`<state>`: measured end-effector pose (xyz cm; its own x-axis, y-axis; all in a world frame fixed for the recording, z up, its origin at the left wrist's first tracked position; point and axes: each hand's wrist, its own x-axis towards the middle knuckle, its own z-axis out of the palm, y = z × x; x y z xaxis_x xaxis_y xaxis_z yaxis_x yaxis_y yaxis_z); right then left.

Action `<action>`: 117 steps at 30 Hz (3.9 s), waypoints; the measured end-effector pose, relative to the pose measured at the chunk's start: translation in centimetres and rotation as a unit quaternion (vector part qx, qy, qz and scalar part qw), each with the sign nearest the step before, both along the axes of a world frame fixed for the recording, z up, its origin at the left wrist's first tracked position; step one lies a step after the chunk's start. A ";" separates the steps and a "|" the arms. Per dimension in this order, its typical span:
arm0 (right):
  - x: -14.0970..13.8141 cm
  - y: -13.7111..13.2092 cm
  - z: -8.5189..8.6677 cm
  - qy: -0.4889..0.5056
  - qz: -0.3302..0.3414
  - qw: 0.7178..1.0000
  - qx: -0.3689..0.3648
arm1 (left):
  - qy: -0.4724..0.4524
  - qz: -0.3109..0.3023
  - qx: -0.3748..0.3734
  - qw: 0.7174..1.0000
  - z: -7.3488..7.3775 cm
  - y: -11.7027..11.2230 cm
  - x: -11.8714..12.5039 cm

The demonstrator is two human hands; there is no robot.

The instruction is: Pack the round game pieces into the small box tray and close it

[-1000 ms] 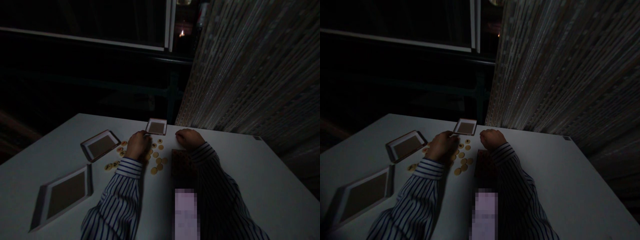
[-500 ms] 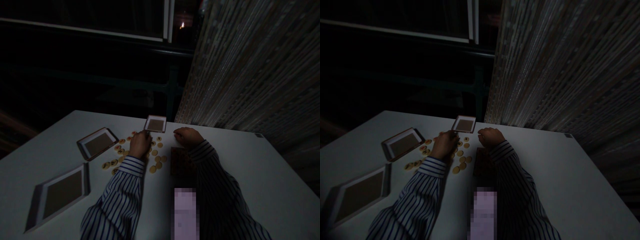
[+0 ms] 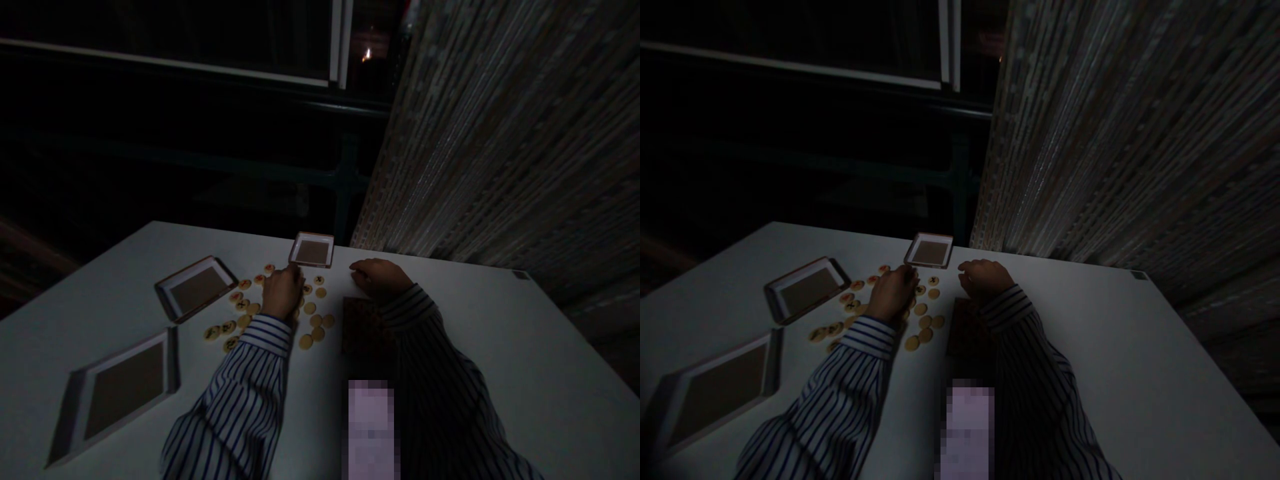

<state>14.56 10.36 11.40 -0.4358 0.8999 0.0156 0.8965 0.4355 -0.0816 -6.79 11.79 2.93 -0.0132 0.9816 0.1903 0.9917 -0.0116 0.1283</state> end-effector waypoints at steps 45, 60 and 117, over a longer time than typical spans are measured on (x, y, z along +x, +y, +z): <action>0.5 -1.0 1.1 0.018 0.010 1.000 0.015 | -0.329 -0.067 0.125 0.934 5.3 -1.6 1.8; 2.2 -2.4 1.8 0.047 0.026 0.997 0.050 | -0.332 -0.149 0.137 0.921 8.5 -3.7 2.9; 2.1 -2.3 0.7 0.303 0.071 0.950 -0.020 | -0.384 -0.283 0.034 0.878 8.8 -5.2 4.9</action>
<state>16.69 8.06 12.06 -0.4751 0.8376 0.2698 0.6112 0.5347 -0.5836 -1.86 6.62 11.77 0.3224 0.8590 0.3977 0.4453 -0.5084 0.7371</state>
